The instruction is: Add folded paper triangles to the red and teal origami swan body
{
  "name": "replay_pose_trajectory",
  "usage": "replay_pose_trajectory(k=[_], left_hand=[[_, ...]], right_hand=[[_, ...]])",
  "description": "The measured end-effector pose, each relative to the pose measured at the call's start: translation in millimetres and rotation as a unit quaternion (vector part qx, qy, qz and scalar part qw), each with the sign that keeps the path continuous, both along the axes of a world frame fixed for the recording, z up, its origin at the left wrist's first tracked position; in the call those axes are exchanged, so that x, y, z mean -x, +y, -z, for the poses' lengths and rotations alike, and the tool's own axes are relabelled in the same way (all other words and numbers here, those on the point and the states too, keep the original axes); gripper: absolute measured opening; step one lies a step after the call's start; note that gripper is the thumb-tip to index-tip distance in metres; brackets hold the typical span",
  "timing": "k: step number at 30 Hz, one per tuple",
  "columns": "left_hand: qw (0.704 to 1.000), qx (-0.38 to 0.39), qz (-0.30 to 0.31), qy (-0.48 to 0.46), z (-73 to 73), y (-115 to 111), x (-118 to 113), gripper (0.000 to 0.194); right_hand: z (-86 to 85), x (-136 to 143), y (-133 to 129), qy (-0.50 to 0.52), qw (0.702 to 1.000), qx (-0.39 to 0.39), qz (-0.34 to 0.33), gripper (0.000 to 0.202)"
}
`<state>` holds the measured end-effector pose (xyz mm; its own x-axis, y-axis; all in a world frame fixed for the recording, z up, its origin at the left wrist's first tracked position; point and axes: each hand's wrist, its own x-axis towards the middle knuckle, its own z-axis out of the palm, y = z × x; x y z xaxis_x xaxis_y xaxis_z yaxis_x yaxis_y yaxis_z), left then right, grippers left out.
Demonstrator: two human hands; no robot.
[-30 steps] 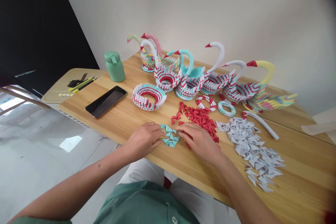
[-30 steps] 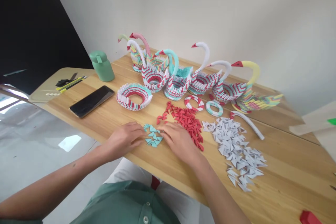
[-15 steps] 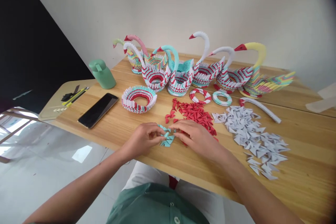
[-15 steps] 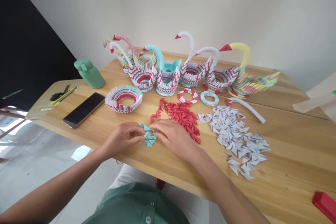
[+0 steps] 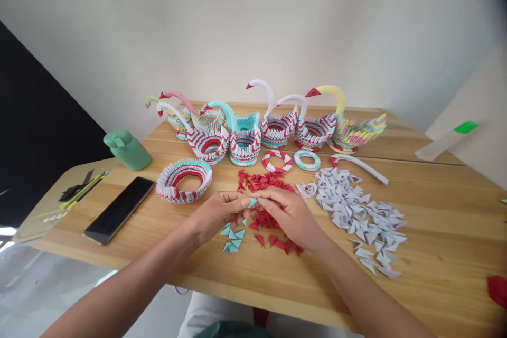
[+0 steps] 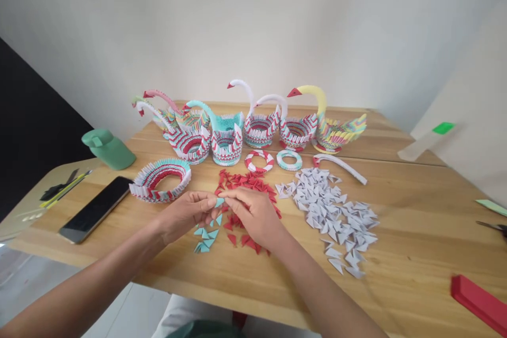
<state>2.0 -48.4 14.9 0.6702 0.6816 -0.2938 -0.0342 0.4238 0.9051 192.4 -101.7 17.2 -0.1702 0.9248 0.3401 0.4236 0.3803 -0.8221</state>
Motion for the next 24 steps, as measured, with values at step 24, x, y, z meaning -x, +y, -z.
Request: replay_pose_trajectory(k=[24], left_hand=[[0.999, -0.034, 0.032, 0.011, 11.3, 16, -15, 0.038]], right_hand=[[7.2, -5, 3, 0.017, 0.999, 0.031, 0.010, 0.028]])
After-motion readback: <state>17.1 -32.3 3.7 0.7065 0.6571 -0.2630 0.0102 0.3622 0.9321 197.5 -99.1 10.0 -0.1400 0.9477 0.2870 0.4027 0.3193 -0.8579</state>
